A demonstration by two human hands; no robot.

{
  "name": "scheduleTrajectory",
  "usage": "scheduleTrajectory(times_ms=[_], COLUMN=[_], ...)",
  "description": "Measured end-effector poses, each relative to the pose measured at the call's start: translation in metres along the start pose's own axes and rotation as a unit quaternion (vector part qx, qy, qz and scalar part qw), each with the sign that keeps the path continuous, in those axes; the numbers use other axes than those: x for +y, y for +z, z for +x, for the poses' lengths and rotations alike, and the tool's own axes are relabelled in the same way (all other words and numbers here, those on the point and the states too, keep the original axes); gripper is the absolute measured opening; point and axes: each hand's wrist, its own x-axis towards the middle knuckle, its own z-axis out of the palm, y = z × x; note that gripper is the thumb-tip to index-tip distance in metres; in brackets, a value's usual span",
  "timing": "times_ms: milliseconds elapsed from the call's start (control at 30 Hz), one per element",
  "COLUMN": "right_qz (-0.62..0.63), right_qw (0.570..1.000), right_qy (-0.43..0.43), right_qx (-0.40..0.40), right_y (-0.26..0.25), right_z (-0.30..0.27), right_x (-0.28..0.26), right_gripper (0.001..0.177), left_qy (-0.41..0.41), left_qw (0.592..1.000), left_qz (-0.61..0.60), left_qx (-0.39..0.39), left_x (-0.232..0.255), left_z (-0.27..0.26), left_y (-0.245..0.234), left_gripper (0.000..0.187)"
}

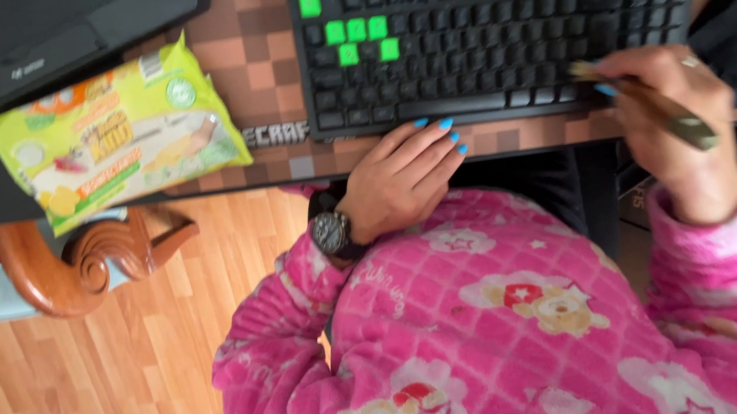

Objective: The person sprays a cleaning solution onto a brush and scrubs the keys of a black keyboard with green accents. They then wipe the keyboard with a black cloth to remove residue.

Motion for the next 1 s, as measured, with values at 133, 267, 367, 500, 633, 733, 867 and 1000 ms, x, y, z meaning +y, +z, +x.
scheduleTrajectory(times_ms=[133,267,367,500,633,733,867,1000], right_qz=[-0.043,0.129,0.163,0.086,0.000,0.002,0.088,0.085], right_qw=[0.997,0.979,0.965,0.976,0.986,0.994,0.995,0.991], right_qy=[0.039,0.059,0.040,0.013,-0.019,-0.029,-0.001,-0.027], right_qx=[0.048,0.149,0.203,0.200,0.166,0.110,0.048,0.100], right_y=[-0.009,0.012,0.028,0.039,0.043,0.034,0.007,-0.017], right_z=[-0.011,0.017,0.050,0.075,0.058,0.031,0.020,0.057], right_x=[0.017,0.004,-0.006,-0.005,-0.001,-0.015,-0.045,-0.075], right_gripper=[0.028,0.029,0.028,0.023,0.024,0.025,0.019,0.012], left_qy=[-0.014,-0.030,-0.051,-0.100,-0.099,-0.102,-0.104,-0.102], left_qw=[1.000,0.999,0.999,0.991,0.987,0.985,0.985,0.985], left_qz=[-0.013,-0.028,-0.007,0.079,0.112,0.125,0.128,0.133], left_qx=[0.011,0.025,0.008,-0.045,-0.061,-0.062,-0.058,-0.050], left_x=[0.008,0.018,0.023,0.023,0.024,0.025,0.026,0.026], left_z=[0.009,0.023,0.040,0.041,0.041,0.042,0.042,0.039], left_y=[0.008,0.021,0.025,0.036,0.036,0.036,0.038,0.040], left_gripper=[0.024,0.027,0.031,0.038,0.039,0.040,0.040,0.040])
